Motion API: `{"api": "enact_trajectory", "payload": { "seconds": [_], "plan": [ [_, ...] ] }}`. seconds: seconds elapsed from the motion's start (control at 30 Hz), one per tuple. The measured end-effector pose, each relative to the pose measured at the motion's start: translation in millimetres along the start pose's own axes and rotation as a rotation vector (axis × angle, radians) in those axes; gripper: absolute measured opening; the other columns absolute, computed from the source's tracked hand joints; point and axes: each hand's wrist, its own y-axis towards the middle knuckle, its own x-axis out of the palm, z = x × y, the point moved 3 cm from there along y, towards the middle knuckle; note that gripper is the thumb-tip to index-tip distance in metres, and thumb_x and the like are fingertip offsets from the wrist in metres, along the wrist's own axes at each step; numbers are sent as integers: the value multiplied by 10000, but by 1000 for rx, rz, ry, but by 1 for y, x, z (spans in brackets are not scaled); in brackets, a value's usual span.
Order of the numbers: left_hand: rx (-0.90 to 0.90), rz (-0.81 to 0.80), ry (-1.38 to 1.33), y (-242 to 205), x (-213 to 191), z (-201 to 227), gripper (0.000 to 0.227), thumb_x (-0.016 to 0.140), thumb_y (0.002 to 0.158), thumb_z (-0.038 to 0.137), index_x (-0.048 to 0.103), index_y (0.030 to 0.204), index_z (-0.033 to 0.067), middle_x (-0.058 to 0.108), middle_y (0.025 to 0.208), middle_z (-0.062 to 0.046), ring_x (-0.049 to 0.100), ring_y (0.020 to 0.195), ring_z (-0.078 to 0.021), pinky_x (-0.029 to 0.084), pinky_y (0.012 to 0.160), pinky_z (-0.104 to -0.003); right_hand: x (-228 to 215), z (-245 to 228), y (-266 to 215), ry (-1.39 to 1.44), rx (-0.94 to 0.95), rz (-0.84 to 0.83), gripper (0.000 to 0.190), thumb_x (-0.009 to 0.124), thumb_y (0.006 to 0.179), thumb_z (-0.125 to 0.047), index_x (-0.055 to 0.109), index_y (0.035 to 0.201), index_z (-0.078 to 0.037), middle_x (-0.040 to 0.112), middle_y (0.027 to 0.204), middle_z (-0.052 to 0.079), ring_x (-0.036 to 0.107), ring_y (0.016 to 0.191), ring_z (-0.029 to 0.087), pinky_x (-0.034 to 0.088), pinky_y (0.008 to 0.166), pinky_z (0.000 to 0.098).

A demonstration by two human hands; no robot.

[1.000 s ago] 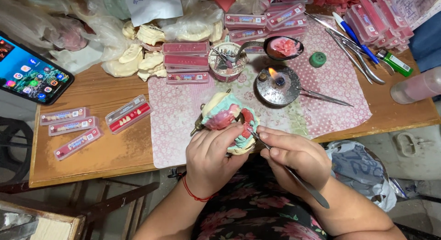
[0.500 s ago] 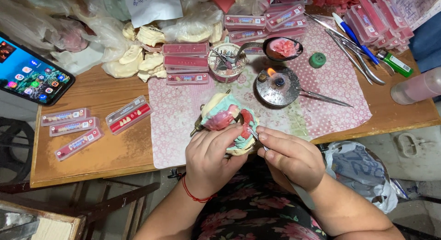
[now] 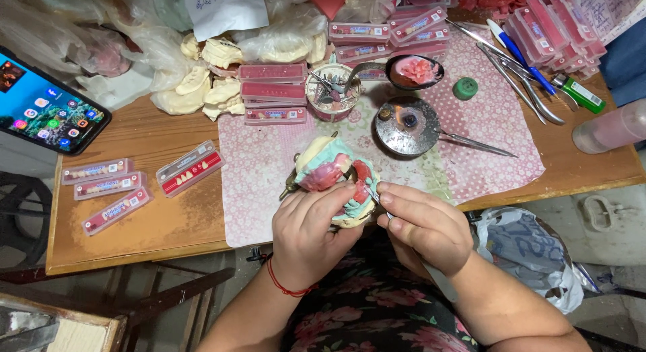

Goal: Setting artificial teeth into a wax denture base on a dental model using a heated carving tool

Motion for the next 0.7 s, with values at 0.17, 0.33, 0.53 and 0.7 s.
{"api": "enact_trajectory", "payload": {
  "seconds": [0.17,0.33,0.53,0.7],
  "plan": [
    [-5,11,-8,0,0,0,383,871,805,174,738,1158,108,787,1047,-67,769,827,-272,602,771,-397,1,11,-10,62,31,12,204,755,853,87,727,1055,75,773,1078,268,784,909,471,655,672,467],
    [-4,10,-11,0,0,0,384,869,807,172,739,1161,103,788,1048,-73,770,827,-280,603,770,-404,0,16,-6,75,-64,4,219,768,829,110,746,1046,97,765,1050,303,785,872,471,642,671,464],
    [-10,-4,-33,-1,-1,0,400,871,800,154,736,1171,90,784,1059,-95,770,849,-303,601,778,-425,-14,11,-4,115,128,-43,272,773,844,18,760,1107,86,755,1084,315,805,887,396,641,673,422],
    [-17,-32,-53,-2,-2,1,412,873,804,155,727,1181,73,779,1066,-110,765,854,-317,597,775,-443,-24,9,-14,130,84,204,156,807,825,24,675,897,-13,746,958,311,784,805,493,664,637,518]
  ]
}}
